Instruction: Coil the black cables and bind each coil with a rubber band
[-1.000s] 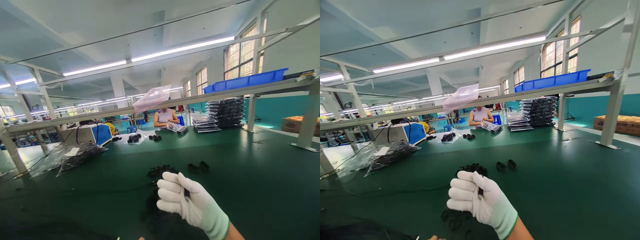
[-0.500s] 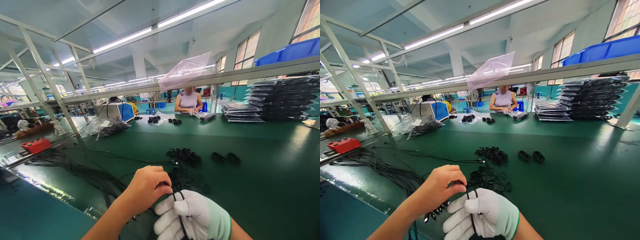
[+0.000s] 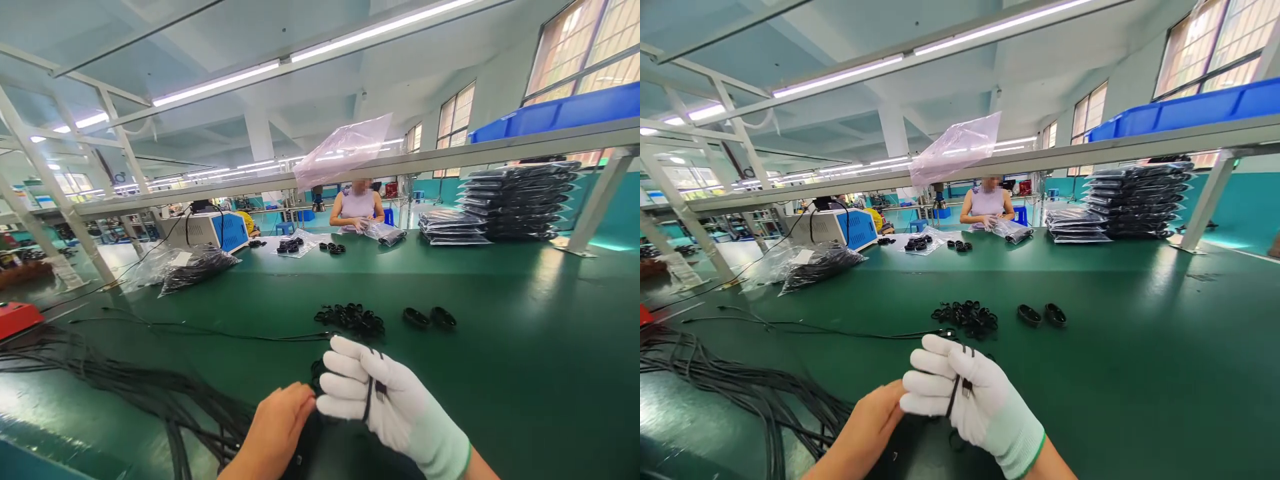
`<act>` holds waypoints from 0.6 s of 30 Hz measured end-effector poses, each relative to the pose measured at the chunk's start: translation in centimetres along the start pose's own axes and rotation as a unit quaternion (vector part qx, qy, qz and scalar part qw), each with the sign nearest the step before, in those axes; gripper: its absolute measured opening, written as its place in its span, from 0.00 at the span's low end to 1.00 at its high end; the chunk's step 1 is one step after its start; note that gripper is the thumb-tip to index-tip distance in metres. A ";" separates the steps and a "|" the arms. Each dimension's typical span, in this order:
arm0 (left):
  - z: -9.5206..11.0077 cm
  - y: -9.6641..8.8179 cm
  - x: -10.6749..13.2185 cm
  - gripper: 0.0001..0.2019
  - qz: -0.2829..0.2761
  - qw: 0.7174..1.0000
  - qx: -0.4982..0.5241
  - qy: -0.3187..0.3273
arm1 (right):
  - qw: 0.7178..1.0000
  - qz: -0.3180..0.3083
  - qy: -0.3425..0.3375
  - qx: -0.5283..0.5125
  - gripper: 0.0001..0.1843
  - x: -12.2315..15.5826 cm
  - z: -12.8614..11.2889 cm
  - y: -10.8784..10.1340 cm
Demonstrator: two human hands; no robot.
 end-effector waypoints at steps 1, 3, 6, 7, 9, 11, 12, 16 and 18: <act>0.7 0.4 0.9 0.12 0.021 0.998 -0.051 0.036 | 1.000 0.014 -0.017 0.012 0.17 -0.1 -0.4 -0.4; 3.0 0.5 2.6 0.11 0.063 0.979 -0.141 0.133 | 0.999 0.035 -0.023 0.031 0.14 -0.1 -0.4 -1.3; 6.8 -2.3 3.0 0.12 0.114 0.953 -0.173 0.223 | 0.994 0.024 0.028 0.101 0.12 0.4 1.8 -1.8; 7.5 -3.9 2.4 0.12 0.123 0.955 -0.155 0.221 | 0.990 0.002 0.063 0.126 0.14 0.7 2.9 -1.7; 8.0 -6.3 0.4 0.11 0.067 0.973 -0.108 0.190 | 0.979 -0.056 0.141 0.136 0.21 1.4 5.1 -1.1; 7.0 -7.8 -1.5 0.10 0.012 0.993 -0.009 0.120 | 0.972 -0.093 0.190 0.099 0.22 1.8 6.3 -0.6; 6.2 -7.9 -2.1 0.10 -0.012 0.995 0.060 0.077 | 0.972 -0.099 0.199 0.079 0.21 1.8 6.5 -0.3; 1.9 -5.1 -2.6 0.09 -0.043 0.956 0.286 -0.047 | 0.972 -0.126 0.193 0.037 0.19 1.3 6.1 0.8; -0.1 -3.0 -1.9 0.12 -0.031 0.952 0.297 -0.068 | 0.981 -0.121 0.149 -0.003 0.19 0.8 5.1 1.3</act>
Point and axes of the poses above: each hand's wrist, its own x-axis away from the middle knuckle, its own y-axis out of the palm, z = x × y, the point moved 7 cm from there along -x, towards the middle knuckle, and after that the axes turned 10 degrees about x, right-handed, at the moved point
